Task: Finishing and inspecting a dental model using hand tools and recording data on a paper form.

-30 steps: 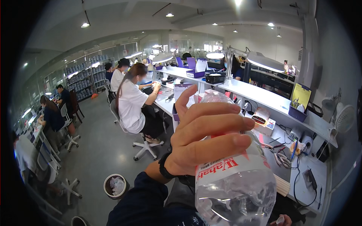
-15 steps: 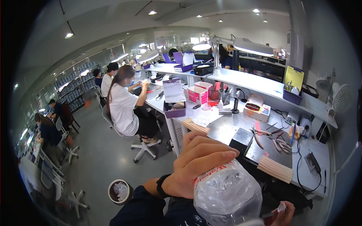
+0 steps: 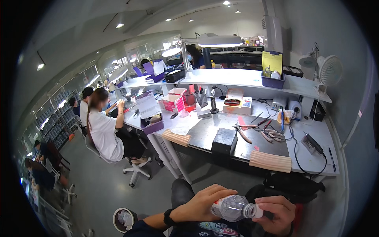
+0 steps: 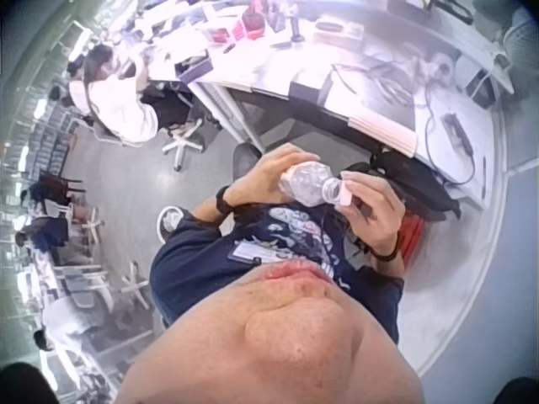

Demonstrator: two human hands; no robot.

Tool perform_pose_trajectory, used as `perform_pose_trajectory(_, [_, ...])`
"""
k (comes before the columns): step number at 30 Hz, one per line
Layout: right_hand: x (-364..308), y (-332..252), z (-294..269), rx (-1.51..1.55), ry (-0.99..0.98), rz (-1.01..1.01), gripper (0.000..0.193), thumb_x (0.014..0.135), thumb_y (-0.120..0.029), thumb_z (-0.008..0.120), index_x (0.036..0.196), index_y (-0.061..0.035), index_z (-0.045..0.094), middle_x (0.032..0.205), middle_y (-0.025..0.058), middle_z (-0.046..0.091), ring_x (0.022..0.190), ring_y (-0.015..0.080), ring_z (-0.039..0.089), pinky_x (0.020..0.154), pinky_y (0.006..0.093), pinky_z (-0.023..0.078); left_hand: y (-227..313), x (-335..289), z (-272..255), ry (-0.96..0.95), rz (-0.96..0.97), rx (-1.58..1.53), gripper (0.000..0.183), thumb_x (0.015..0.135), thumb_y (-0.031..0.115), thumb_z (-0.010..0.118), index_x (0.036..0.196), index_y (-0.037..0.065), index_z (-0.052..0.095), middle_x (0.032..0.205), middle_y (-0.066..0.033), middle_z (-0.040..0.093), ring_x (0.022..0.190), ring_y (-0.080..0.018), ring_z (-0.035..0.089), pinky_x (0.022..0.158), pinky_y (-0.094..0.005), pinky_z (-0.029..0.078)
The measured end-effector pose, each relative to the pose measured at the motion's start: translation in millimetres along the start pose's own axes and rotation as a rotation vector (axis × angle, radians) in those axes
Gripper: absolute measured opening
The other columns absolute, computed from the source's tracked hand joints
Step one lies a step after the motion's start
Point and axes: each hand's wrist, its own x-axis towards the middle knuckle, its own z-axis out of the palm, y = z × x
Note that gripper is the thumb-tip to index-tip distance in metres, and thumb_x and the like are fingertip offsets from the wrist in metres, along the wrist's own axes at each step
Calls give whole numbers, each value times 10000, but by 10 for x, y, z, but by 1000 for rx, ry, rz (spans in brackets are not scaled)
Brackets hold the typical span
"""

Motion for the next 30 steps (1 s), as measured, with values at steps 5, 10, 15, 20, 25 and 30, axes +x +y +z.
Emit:
perform_pose_trajectory(5, [90, 38, -67, -118, -252, -49, 367, 679, -115, 862, 1001, -26, 711, 991, 168, 709, 661, 190, 674, 600, 281, 565, -34, -10, -120, -314, -176, -231, 735, 641, 110, 859, 1303, 22, 553, 1190, -136, 626, 1060, -283, 620, 911, -376, 490])
perform_pose_trajectory(10, [395, 56, -63, 171, -590, -261, 257, 865, -59, 650, 1103, 33, 687, 1160, 157, 678, 797, 194, 673, 696, 273, 578, -344, -123, -125, -723, -127, -747, 758, 638, 109, 852, 1317, 12, 529, 1202, -123, 632, 1071, -246, 624, 933, -344, 477])
perform_pose_trajectory(15, [448, 41, 90, 171, -680, -515, 244, 893, -143, 664, 1083, 9, 689, 1077, 132, 694, 748, 178, 656, 677, 276, 571, -550, -114, -32, -1162, -253, -945, 799, 560, 139, 953, 1241, -11, 562, 1117, -79, 674, 977, -136, 605, 871, -298, 509])
perform_pose_trajectory(20, [551, 1, 167, -302, -817, -492, 252, 862, -239, 698, 990, -21, 694, 907, 68, 695, 680, 154, 637, 585, 295, 543, -396, -55, -99, -927, -153, -833, 740, 627, 173, 922, 1244, -6, 555, 1155, -86, 661, 1007, -149, 605, 885, -305, 508])
perform_pose_trajectory(25, [514, 316, 298, -275, -712, -198, 263, 872, -304, 665, 953, -54, 648, 740, 86, 620, 566, 209, 606, 504, 318, 485, -333, -207, -139, -344, -202, -462, 754, 629, 117, 857, 1302, 11, 535, 1193, -133, 632, 1082, -240, 617, 940, -337, 469])
perform_pose_trajectory(30, [477, 466, 498, -279, -549, 153, 223, 831, -230, 696, 935, -34, 687, 733, 117, 668, 605, 285, 664, 562, 346, 537, -370, -274, 73, 135, -195, -83, 726, 604, 60, 839, 1272, 38, 554, 1139, -163, 624, 1043, -349, 608, 900, -400, 494])
